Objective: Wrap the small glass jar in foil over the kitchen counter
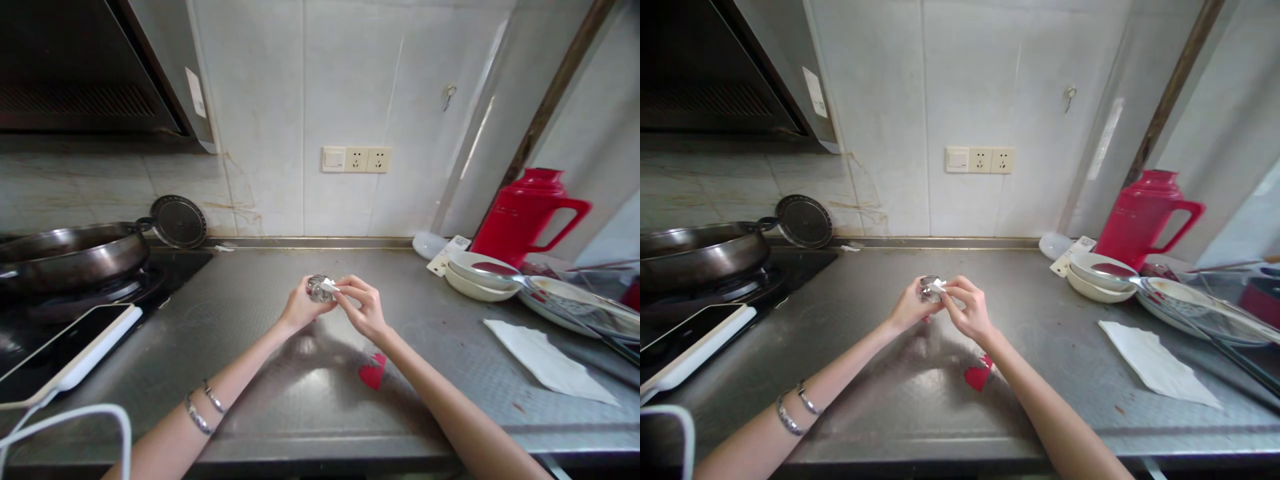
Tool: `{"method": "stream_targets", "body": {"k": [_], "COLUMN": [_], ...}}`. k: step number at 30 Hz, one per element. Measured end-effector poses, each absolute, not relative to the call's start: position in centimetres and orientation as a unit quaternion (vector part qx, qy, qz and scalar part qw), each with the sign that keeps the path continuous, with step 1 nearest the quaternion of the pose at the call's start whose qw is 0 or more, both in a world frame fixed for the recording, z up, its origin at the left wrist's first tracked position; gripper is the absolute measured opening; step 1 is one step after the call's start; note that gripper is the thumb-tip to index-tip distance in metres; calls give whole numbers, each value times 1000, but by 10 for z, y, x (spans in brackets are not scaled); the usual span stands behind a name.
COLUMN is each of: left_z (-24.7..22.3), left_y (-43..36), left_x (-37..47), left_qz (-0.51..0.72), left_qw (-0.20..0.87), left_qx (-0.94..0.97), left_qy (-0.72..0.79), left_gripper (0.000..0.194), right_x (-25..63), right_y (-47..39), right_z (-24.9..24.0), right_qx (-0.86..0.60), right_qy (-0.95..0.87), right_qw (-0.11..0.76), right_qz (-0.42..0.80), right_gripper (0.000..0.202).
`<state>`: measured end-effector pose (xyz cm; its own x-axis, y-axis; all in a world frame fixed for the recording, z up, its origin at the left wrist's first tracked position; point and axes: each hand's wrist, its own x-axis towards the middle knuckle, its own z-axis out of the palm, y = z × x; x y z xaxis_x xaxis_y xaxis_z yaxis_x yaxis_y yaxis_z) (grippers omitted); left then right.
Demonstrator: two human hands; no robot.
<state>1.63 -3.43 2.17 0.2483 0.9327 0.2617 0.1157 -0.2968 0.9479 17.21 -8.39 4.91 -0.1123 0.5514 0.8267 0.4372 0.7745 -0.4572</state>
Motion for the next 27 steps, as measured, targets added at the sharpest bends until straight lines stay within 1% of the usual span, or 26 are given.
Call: {"method": "stream_targets", "body": {"k": [2,4,6,8,10,13,15,17,20,24,25,27], "left_z": [22,24,25,26,27,27,27,25,25,31,34,38], "left_y": [-34,-35,-37,-39,-41,-43,-43,-42,-40,-42,-43,-46], "left_x": [16,16,17,18,18,19,19,19,19,14,12,8], "left_qz": [456,447,441,440,442,449,453,456,453,428,417,396], "left_qw": [437,437,441,443,443,442,441,444,459,488,470,384], "left_qx": [663,669,676,686,700,713,714,707,693,702,720,770], "left_qy": [402,403,394,372,345,308,300,307,323,295,294,320], "left_gripper": [70,70,73,78,82,83,82,85,97,124,130,136], "right_x": [174,176,177,178,178,175,173,171,170,171,172,174], "right_y": [-83,-80,-74,-67,-61,-60,-63,-67,-73,-73,-73,-71], "right_z": [51,51,50,47,44,41,42,44,49,54,54,55], "right_qx": [-339,-367,-397,-409,-407,-384,-360,-342,-337,-353,-355,-361], "right_qy": [-735,-694,-644,-619,-615,-609,-613,-621,-621,-579,-566,-549], "right_qw": [584,614,647,654,629,567,539,530,533,546,550,554], "right_qz": [65,79,99,148,245,399,452,467,466,493,501,511], "right_gripper": [26,27,27,28,32,39,40,43,47,46,46,45]}}
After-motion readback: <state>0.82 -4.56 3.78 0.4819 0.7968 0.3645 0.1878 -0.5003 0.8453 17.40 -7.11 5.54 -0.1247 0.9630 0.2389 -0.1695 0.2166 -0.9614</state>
